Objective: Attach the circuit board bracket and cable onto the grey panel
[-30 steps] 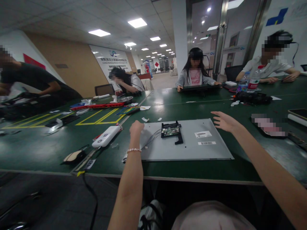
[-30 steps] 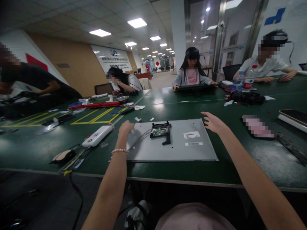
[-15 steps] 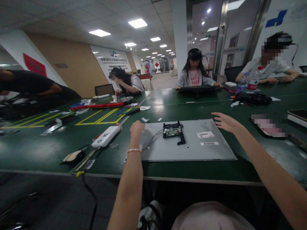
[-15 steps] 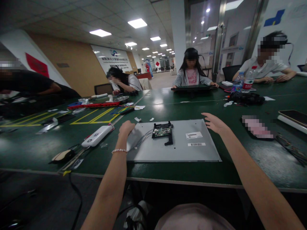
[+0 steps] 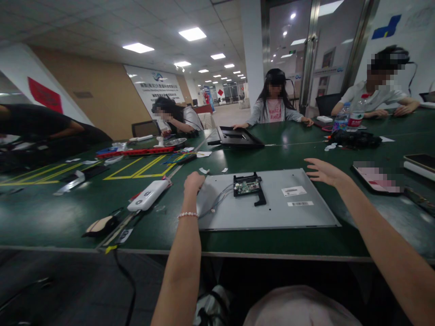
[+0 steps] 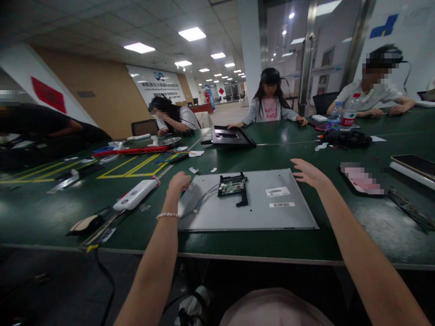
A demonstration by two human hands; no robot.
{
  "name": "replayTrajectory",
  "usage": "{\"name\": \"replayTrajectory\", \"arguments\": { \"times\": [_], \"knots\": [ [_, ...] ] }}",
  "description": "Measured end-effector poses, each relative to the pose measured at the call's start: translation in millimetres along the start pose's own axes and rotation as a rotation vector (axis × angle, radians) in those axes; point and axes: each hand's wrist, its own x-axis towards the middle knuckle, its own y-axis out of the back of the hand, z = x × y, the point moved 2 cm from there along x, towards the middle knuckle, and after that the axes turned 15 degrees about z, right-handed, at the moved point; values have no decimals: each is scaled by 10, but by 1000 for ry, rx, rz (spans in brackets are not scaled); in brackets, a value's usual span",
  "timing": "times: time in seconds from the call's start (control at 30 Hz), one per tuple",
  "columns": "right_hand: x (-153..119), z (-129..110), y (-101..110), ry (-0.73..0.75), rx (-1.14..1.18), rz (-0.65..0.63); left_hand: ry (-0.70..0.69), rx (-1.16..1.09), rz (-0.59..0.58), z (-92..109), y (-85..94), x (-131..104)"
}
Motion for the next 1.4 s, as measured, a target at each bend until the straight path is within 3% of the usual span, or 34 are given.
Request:
{"name": "replayTrajectory", "arguments": {
  "times": [0.23,0.6,1.03,1.4],
  "knots": [
    [43,13,58,9,-71,26,10,-94,-92,-24,-90,61],
    [98,32,161,53,-166,62,77,-224,-142,-33,-159,77],
    [-81,-65,190,76,-263,125,18,-282,-208,-20,-280,146],
    [-112,-75,225,118,-331,153,-17,-252,-207,50,-282,110]
  ]
}}
